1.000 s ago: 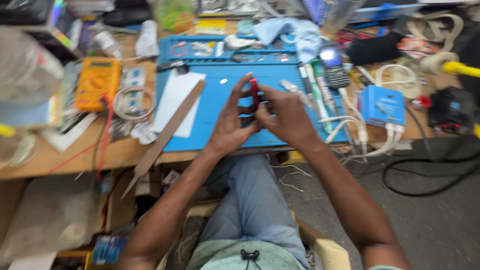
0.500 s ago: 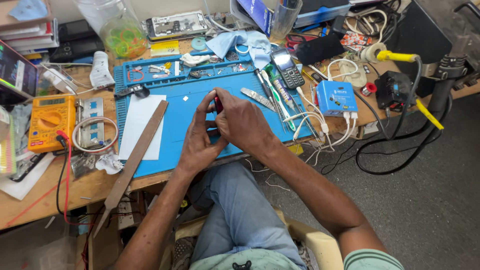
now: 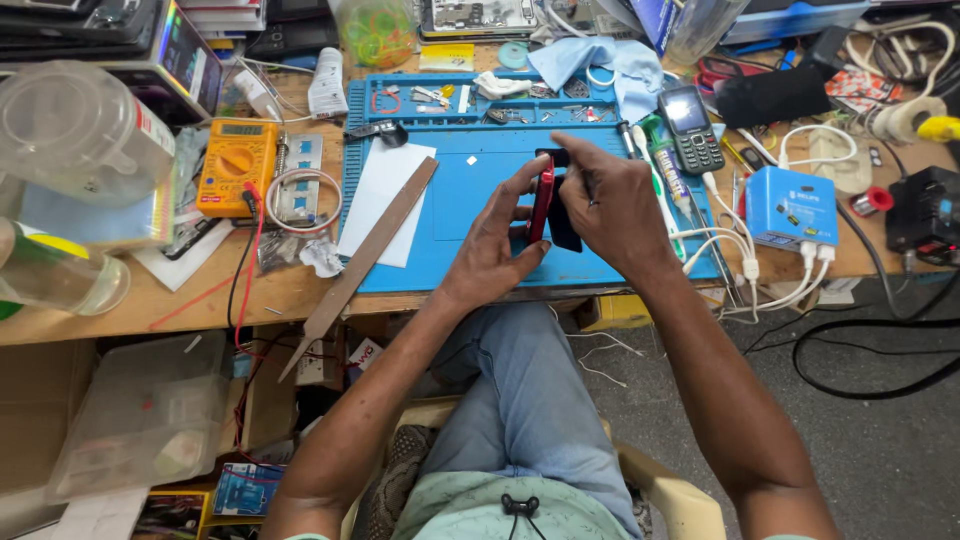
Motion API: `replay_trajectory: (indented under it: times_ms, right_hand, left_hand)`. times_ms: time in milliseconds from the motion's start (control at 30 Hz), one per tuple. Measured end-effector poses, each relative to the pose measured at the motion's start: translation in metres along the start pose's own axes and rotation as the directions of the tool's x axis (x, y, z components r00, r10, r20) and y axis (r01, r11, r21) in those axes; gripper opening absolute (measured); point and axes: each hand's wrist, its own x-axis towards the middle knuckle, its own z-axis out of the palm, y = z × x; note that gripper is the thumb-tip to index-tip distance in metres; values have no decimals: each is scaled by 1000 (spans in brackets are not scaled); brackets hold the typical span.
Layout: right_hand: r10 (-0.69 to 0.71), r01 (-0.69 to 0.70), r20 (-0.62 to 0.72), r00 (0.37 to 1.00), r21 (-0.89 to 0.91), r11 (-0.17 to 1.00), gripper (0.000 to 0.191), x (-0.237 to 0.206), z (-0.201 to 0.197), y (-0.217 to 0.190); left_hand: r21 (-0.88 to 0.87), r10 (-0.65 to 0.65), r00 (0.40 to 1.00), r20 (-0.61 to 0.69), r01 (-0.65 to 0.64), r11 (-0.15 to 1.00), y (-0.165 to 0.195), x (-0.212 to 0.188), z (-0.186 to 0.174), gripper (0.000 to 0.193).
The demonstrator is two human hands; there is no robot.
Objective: The person repairs mobile phones at a cluttered workbench. They use a screwdriver to pry open and work on a black phone, connect it to a charging cable, then pick up a red flip phone, open it, and use tweezers to work on its internal components.
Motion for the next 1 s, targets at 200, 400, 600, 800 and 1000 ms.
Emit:
replay_trajectory:
  times_ms: [200,400,600,800,1000]
  right_hand:
    - [-18,-2,-97,995,-203,979,30,44,9,68]
    - [-352,306,-125,928,-287,908,25,23,2,52]
    - [-393,394,18,919,-3,919,47,-16,19,-18]
    - [-313,313,6,950,-53,948,57,-15,28,-31]
    - [-353,350,-80,932,-46,936,63,-25,32,-36]
  left_hand:
    - [-663,-421,907,28,332,671,-8,12,-12,73]
    - [-791,-416,909,-17,242,562,-14,7,-18,55]
    - [-818,-360,932,-47,171,549,-17,4,-13,52]
    - [-824,-397,916,-55,183,536,-16,3,-11,55]
    - [-708,-402,914,-51,251,660,-11,3,-12,57]
